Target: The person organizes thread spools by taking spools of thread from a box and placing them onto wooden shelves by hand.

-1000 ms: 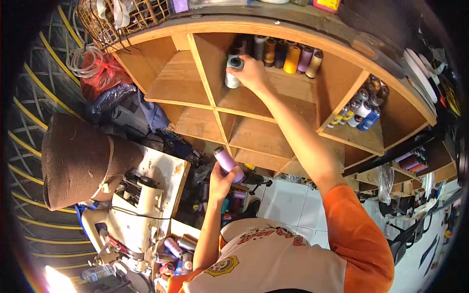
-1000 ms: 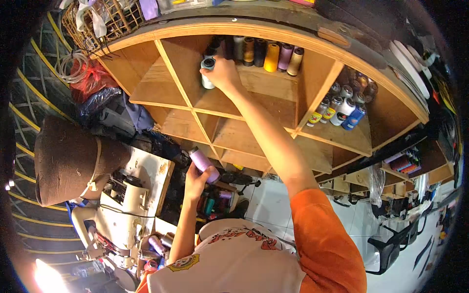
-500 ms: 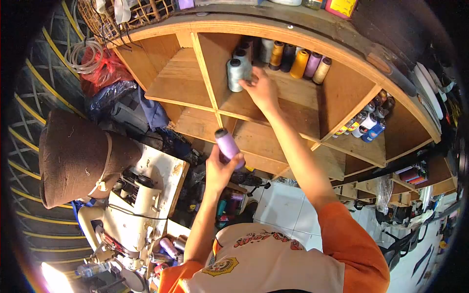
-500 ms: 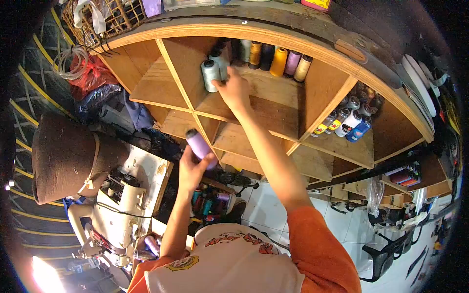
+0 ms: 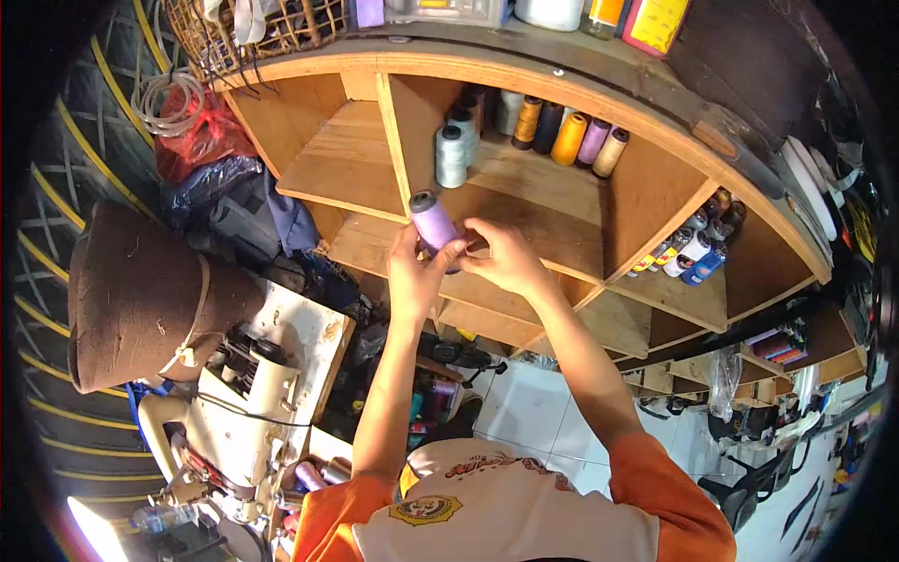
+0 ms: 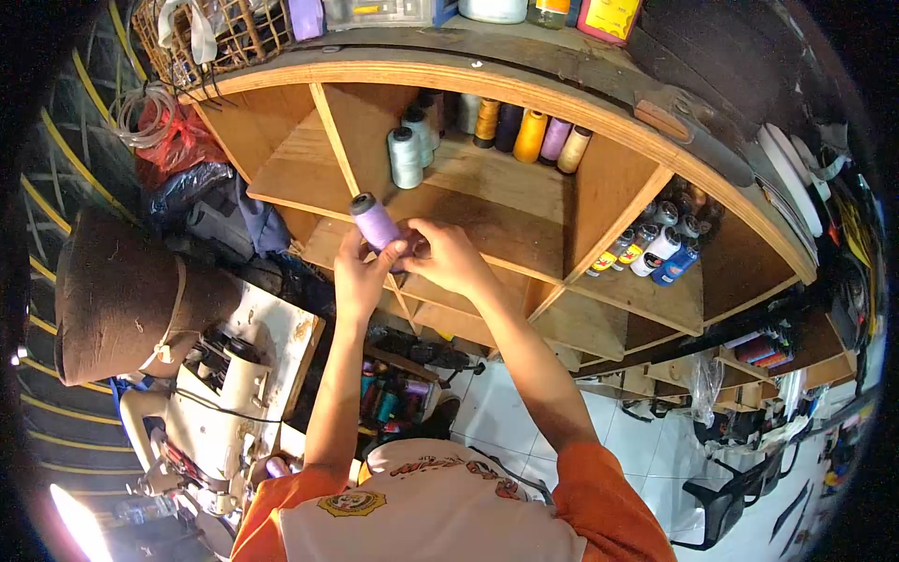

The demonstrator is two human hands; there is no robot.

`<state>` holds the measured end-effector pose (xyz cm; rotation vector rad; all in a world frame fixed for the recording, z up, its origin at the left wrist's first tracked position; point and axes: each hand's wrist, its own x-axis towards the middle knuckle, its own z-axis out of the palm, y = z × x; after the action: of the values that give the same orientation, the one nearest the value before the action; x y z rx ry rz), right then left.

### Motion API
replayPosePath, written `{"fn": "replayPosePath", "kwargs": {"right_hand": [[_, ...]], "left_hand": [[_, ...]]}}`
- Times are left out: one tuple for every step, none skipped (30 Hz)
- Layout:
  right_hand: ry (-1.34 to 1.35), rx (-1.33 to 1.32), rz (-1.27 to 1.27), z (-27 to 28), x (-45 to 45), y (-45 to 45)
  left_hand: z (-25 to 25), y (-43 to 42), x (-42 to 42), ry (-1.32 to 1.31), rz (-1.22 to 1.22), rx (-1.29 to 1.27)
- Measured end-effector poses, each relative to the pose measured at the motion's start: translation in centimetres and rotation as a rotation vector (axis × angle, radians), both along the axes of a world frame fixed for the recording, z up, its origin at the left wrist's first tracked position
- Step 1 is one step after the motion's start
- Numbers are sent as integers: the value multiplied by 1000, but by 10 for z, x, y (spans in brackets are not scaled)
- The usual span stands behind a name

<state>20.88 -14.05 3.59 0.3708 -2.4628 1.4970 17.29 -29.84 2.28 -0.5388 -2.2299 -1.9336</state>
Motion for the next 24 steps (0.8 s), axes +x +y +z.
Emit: {"fn": "replayPosePath", "kwargs": {"right_hand": [[11, 39, -1, 0, -5, -1], [25, 77, -2, 0, -10, -4], [111, 162, -66, 2, -11, -8], [99, 171, -125, 1, -13, -11], [88, 179, -184, 1, -16, -13], [78, 187, -244, 0, -19, -15], [286, 151, -344, -5, -26, -17], [90, -150, -330, -16, -42, -15], [132, -29, -431, -19, -54, -13], [167, 92, -533, -23, -62, -11], [189, 82, -569, -29, -73, -12], [214, 70, -607, -37, -87, -16], [238, 58, -647, -40, -95, -21], [209, 57, -653, -44, -101, -23], [250, 73, -672, -45, -105, -27], [288, 90, -689, -47, -107, -30], [301, 103, -700, -51, -106, -31], [317, 117, -708, -51, -104, -33], [334, 132, -714, -51, -103, -34], [329, 132, -709, -51, -102, -35], [324, 129, -706, -52, -103, -35], [321, 125, -704, -53, -104, -35], [320, 121, -699, -53, -106, -35], [318, 118, -696, -53, -106, -35]], "left_hand": [[7, -2, 3, -10, -38, 46], [4, -3, -2, 40, -22, 29], [0, -4, -8, 87, -7, 8], [-2, -5, -12, 132, 8, -14], [-4, -6, -16, 68, -1, -34], [11, -4, -8, 63, -26, 97], [7, -6, -8, 81, 14, 44], [2, -8, -10, 103, 54, -7], [-1, -9, -10, 96, 70, 28], [-5, -10, -5, 82, 85, 60], [-10, -11, -1, 69, 97, 90], [-16, -13, 1, 41, 98, 102], [-22, -15, 3, 13, 98, 112], [-28, -16, 5, -14, 97, 124], [-32, -18, 6, -8, 109, 94], [-36, -20, 7, -19, 110, 118], [-39, -23, 9, -35, 113, 142], [-42, -24, 10, -49, 117, 168], [-45, -26, 10, -39, 119, 189], [-47, -29, 10, -42, 133, 161], [-46, -31, 10, -44, 146, 130], [-46, -33, 9, -43, 158, 100], [-50, -34, 8, -32, 154, 114], [-49, -34, 9, -47, 147, 122]]}}
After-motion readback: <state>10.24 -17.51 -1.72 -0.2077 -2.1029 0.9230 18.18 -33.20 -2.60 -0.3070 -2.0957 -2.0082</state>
